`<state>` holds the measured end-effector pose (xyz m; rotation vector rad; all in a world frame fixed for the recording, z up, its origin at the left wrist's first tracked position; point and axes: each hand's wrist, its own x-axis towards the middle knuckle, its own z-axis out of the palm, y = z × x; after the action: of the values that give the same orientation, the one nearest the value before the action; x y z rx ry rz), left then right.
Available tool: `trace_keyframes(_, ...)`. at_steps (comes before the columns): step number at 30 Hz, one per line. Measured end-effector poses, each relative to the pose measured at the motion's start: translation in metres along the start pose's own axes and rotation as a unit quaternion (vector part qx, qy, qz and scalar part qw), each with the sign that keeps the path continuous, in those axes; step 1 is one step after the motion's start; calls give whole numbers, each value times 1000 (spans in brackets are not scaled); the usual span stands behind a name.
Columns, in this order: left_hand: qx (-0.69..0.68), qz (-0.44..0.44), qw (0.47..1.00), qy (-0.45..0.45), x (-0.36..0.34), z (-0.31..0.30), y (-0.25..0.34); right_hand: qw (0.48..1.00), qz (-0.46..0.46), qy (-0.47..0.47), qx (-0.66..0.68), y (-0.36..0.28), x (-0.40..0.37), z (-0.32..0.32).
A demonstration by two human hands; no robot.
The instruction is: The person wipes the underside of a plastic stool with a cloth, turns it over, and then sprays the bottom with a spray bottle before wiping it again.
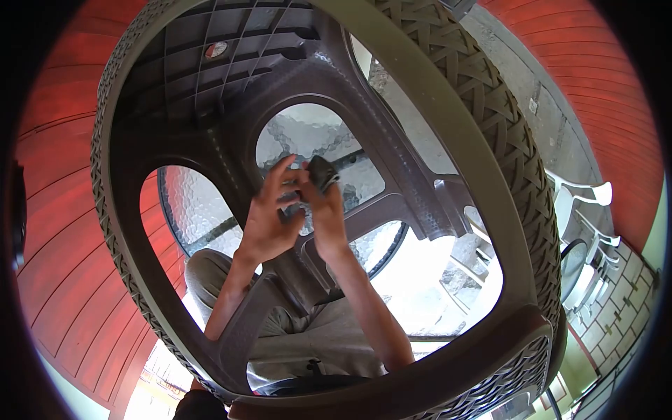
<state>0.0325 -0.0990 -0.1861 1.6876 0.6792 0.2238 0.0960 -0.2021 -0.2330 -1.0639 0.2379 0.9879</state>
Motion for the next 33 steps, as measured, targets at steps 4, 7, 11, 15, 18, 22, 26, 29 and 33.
trace_keyframes(4, 133, 100, 971, 171, 11, -28, -28, 922, -223, 91, -304, -38, 11, -18)
trace_keyframes(7, 264, 104, 910, 301, 18, -34, -32, 745, -361, 130, -546, -85, 24, -30)
trace_keyframes(11, 327, 90, 897, 283, 23, -37, -34, 540, -448, 29, -712, -92, 24, -80)
trace_keyframes(15, 354, 96, 890, 272, 29, -55, -43, 511, -375, -19, -773, -88, -19, -90)
trace_keyframes(18, 407, 119, 854, 302, 21, -62, -50, 510, -319, -4, -799, -76, -51, -108)
trace_keyframes(22, 351, 93, 840, 404, 26, -69, -45, 510, -269, 31, -816, -54, -109, -147)
trace_keyframes(26, 151, -10, 931, 333, 32, -67, -50, 519, -251, 67, -814, -40, -140, -172)
trace_keyframes(29, 167, 11, 945, 281, 32, -78, -57, 527, -240, 78, -811, -31, -135, -171)
trace_keyframes(33, 156, 8, 947, 279, 32, -78, -51, 515, -249, 101, -814, -27, -108, -155)
